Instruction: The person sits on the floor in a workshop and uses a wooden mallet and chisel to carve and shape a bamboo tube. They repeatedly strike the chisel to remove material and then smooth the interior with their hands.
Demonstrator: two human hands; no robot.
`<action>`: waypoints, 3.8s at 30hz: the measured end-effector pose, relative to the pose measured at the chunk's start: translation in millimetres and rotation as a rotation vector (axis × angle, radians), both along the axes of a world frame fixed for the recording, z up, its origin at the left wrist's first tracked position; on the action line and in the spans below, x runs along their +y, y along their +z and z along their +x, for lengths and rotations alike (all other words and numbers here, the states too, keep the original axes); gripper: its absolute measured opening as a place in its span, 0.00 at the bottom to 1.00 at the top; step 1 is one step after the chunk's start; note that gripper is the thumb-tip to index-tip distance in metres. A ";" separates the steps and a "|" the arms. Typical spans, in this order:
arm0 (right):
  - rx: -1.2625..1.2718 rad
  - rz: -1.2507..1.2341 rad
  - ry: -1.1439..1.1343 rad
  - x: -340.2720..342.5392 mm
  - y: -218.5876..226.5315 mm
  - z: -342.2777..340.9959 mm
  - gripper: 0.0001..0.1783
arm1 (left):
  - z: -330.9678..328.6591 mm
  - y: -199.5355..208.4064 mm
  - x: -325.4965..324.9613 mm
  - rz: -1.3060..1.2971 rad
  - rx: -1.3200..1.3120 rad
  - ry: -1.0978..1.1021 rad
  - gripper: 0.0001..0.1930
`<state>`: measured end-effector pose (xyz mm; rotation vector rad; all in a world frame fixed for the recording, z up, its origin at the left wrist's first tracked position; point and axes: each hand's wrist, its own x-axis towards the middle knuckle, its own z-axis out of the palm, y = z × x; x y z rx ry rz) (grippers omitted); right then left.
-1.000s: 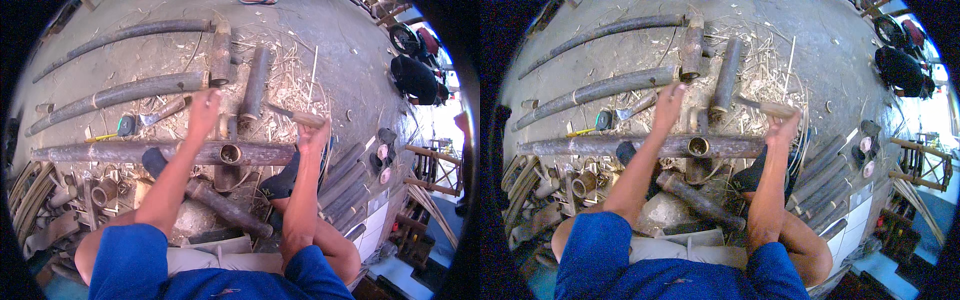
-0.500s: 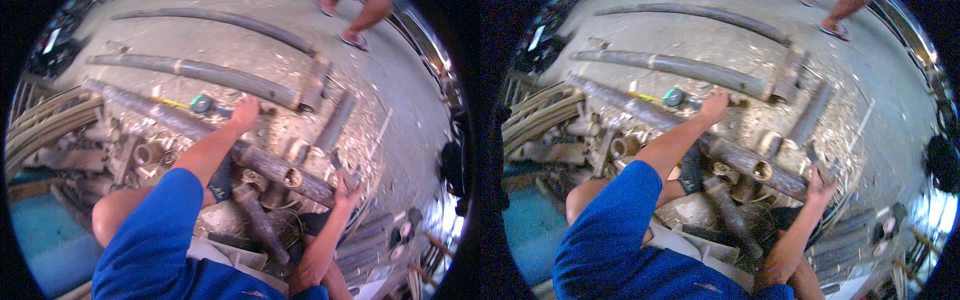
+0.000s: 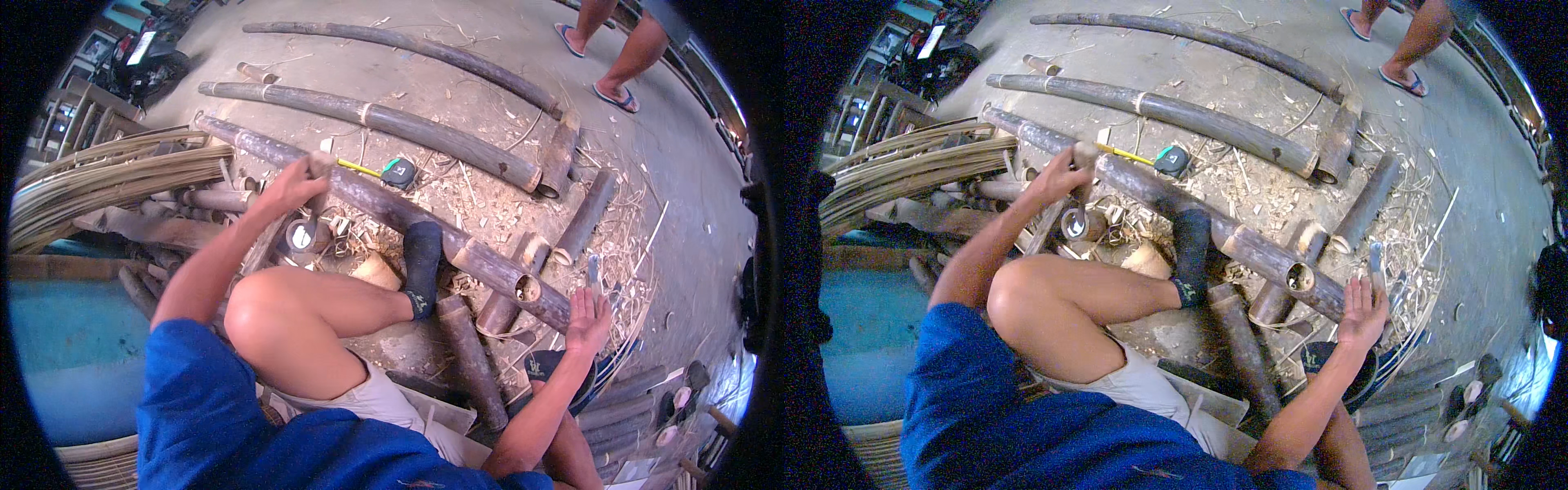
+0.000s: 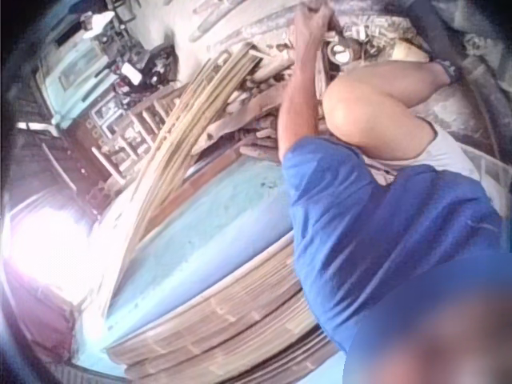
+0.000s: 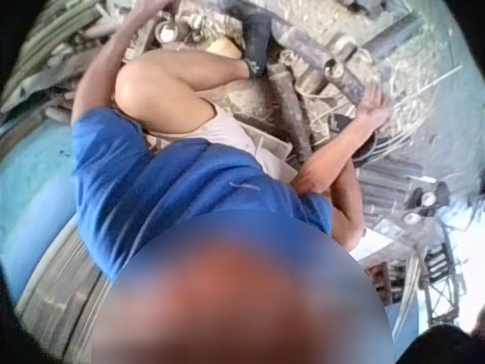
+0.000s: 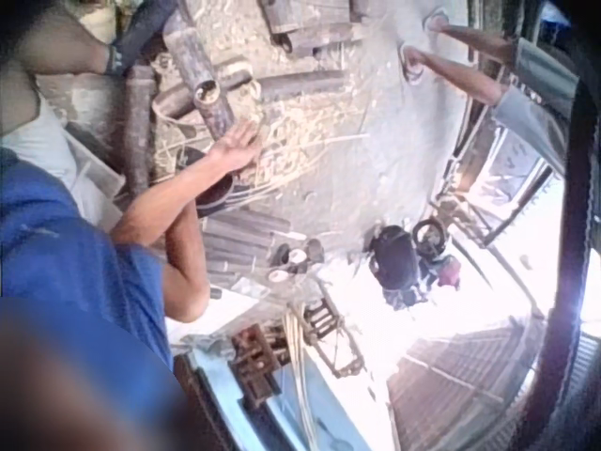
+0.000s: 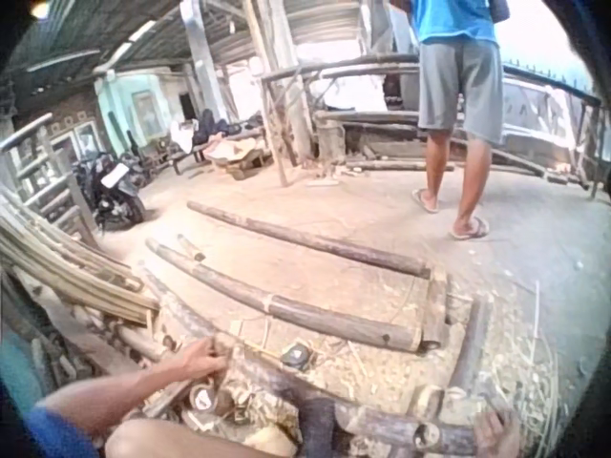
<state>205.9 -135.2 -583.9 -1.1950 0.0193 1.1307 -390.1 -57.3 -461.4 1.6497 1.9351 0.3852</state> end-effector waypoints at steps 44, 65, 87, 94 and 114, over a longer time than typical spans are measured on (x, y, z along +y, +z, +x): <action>-0.558 -0.126 0.126 -74.7 40.8 -79.5 0.14 | 336.0 -162.8 -8.6 0.112 0.225 -0.957 0.48; -0.391 -0.329 0.382 -73.9 -38.9 -170.7 0.11 | 377.8 -161.0 -23.0 0.175 0.114 -0.676 0.48; -0.888 -0.350 1.561 0.3 15.6 -12.6 0.21 | 379.2 -163.9 -5.7 0.071 0.051 -0.635 0.42; 0.060 -0.404 0.343 -85.9 -10.7 -146.8 0.13 | 363.3 -158.5 -9.1 0.003 -0.028 -0.856 0.44; -0.490 -0.526 1.148 -30.3 12.6 -31.7 0.14 | 390.0 -165.0 -22.5 0.157 0.014 -0.487 0.39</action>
